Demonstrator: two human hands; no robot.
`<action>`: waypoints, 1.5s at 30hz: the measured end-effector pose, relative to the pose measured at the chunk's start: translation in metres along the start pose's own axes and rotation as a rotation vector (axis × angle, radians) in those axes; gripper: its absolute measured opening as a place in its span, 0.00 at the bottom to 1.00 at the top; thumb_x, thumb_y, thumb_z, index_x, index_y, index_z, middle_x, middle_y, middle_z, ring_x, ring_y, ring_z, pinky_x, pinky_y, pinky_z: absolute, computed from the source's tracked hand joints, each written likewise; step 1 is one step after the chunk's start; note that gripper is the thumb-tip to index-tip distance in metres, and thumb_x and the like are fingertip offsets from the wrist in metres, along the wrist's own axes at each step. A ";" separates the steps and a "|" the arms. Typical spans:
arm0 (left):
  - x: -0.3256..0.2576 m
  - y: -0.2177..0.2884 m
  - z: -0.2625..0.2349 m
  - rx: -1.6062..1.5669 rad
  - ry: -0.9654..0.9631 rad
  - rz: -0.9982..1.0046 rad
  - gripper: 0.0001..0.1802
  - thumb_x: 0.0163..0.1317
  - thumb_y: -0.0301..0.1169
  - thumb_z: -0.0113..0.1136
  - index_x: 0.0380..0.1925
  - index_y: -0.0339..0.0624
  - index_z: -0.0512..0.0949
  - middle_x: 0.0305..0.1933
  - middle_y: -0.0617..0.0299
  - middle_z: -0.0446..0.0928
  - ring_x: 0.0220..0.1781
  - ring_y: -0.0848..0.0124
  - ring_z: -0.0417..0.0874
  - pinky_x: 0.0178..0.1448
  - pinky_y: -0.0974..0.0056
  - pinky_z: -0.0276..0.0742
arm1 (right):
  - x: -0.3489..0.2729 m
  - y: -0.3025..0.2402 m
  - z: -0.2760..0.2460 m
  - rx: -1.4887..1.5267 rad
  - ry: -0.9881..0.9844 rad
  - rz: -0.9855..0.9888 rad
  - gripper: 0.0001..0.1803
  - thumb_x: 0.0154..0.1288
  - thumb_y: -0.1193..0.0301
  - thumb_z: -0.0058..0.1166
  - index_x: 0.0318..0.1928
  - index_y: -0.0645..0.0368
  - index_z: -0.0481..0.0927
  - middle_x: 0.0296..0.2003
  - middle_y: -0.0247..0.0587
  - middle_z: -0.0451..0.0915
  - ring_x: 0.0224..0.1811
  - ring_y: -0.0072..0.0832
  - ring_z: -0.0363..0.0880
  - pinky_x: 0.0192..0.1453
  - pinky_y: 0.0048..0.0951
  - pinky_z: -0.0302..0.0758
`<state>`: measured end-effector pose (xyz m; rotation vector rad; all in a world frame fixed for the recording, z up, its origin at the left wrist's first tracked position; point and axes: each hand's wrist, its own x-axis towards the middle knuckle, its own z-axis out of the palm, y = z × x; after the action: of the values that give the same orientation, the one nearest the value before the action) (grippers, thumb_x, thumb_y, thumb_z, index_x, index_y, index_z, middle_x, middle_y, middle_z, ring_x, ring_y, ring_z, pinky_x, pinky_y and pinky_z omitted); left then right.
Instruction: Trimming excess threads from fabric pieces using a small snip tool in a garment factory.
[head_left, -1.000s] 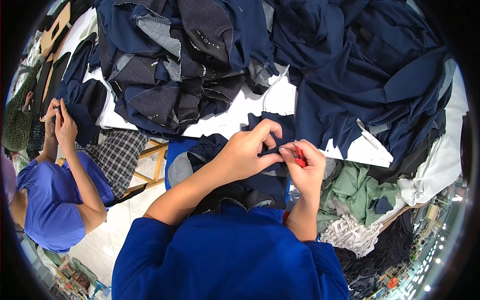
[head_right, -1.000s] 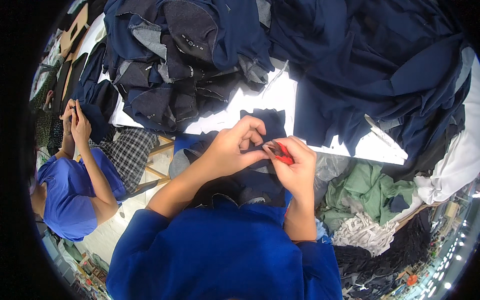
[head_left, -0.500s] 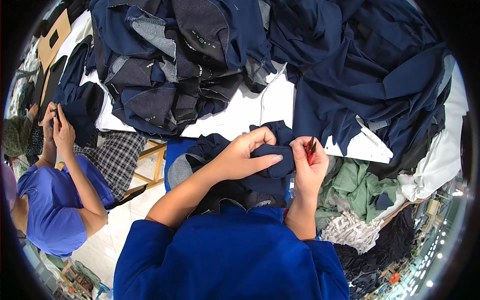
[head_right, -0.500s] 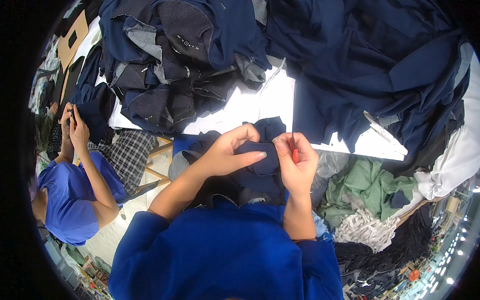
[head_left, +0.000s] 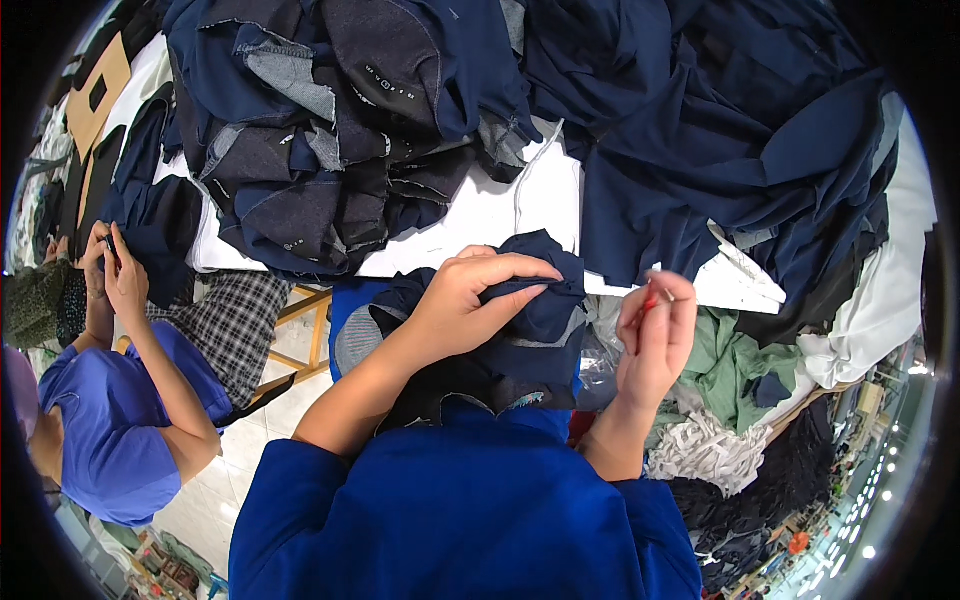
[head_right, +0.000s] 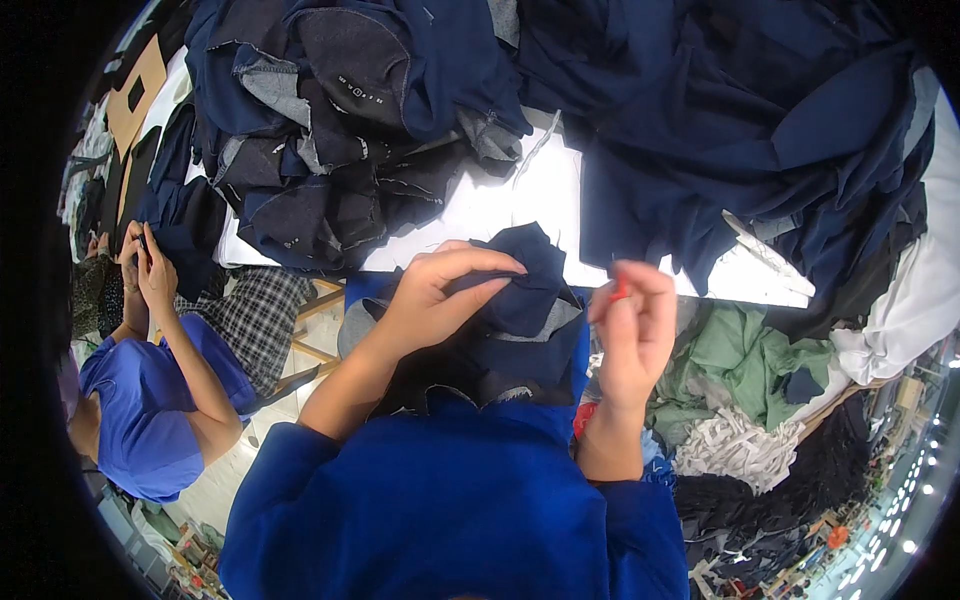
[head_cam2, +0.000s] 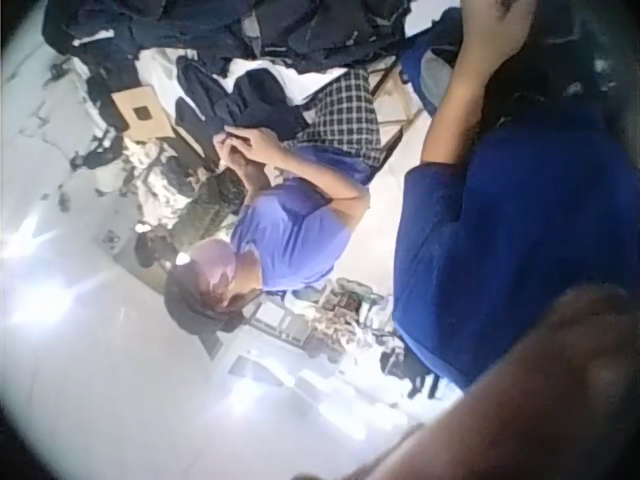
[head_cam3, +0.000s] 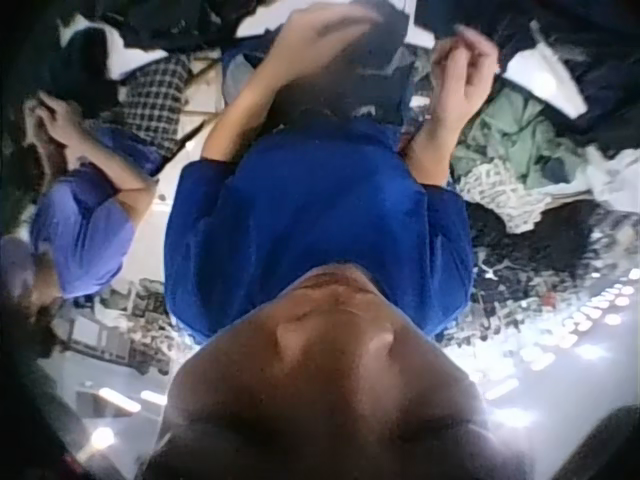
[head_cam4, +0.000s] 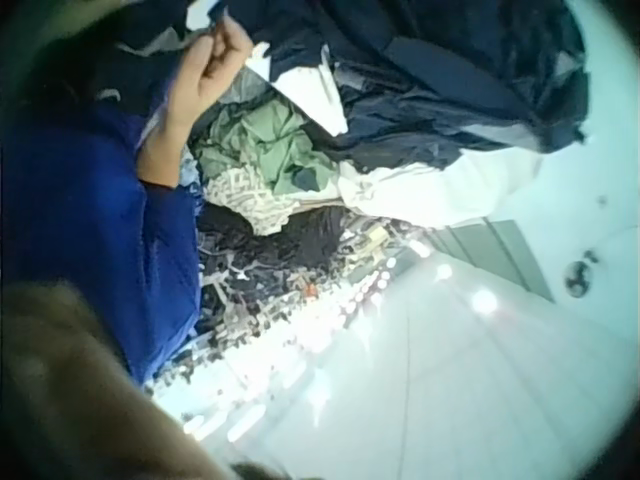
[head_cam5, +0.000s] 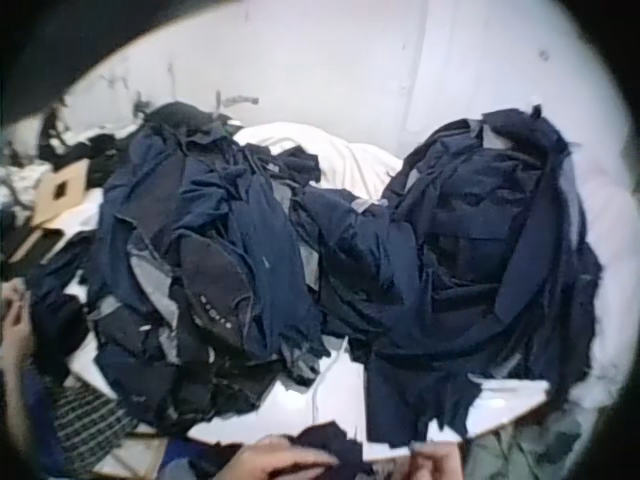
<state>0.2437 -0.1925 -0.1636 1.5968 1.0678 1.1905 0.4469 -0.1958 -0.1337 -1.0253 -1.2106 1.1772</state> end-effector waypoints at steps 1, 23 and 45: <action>0.001 0.001 -0.001 -0.001 -0.004 0.001 0.12 0.53 0.25 0.59 0.39 0.44 0.80 0.36 0.63 0.82 0.33 0.70 0.78 0.47 0.69 0.67 | -0.002 -0.002 -0.002 -0.112 -0.075 -0.009 0.16 0.66 0.70 0.46 0.51 0.67 0.68 0.23 0.36 0.71 0.19 0.13 0.60 0.24 0.13 0.55; 0.000 0.012 -0.002 0.440 0.053 0.275 0.20 0.41 0.22 0.63 0.37 0.54 0.81 0.20 0.73 0.71 0.24 0.75 0.71 0.42 0.66 0.57 | -0.017 -0.011 0.006 -0.250 -0.146 0.184 0.12 0.59 0.77 0.53 0.43 0.72 0.76 0.28 0.41 0.80 0.29 0.20 0.77 0.34 0.17 0.70; -0.004 0.018 0.004 0.175 -0.064 0.121 0.12 0.47 0.25 0.64 0.35 0.51 0.81 0.25 0.69 0.77 0.23 0.73 0.71 0.42 0.68 0.59 | -0.014 -0.013 0.012 0.016 -0.159 0.161 0.25 0.52 0.77 0.63 0.51 0.66 0.70 0.38 0.37 0.78 0.40 0.16 0.73 0.45 0.15 0.67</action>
<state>0.2494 -0.2019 -0.1482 1.8452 1.0706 1.1418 0.4370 -0.2114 -0.1220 -1.0482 -1.2570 1.4137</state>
